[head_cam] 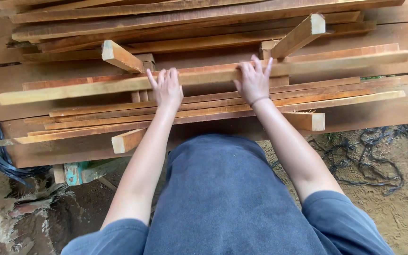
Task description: Bundling multiple long wooden strips together using plastic zip ties.
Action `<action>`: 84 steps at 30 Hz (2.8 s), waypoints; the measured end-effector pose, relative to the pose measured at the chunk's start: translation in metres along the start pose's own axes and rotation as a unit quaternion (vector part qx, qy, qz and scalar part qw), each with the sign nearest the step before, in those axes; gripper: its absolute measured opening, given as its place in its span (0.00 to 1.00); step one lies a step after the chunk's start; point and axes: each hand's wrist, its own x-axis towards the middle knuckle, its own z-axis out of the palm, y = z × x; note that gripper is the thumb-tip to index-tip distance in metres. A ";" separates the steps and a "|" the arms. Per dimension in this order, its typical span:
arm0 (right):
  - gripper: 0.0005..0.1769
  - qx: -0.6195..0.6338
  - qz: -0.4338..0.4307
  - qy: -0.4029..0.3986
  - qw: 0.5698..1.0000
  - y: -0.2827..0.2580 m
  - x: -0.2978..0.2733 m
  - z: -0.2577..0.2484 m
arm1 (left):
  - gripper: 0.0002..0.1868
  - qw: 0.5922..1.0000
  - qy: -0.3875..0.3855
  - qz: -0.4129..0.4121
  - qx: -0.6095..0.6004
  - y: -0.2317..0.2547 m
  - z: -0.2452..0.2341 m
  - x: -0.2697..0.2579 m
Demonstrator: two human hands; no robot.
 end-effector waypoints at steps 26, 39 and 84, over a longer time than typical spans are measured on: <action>0.27 0.135 -0.041 -0.118 0.983 -0.013 -0.081 -0.047 | 0.16 0.977 -0.080 0.037 -0.193 -0.011 -0.036 -0.104; 0.25 0.140 -0.090 -0.006 0.986 -0.011 -0.089 -0.026 | 0.20 0.991 0.029 0.046 -0.124 -0.004 -0.007 -0.106; 0.14 0.183 -0.082 -0.085 0.976 -0.017 -0.020 -0.015 | 0.19 0.972 -0.073 0.015 -0.224 -0.008 -0.019 -0.050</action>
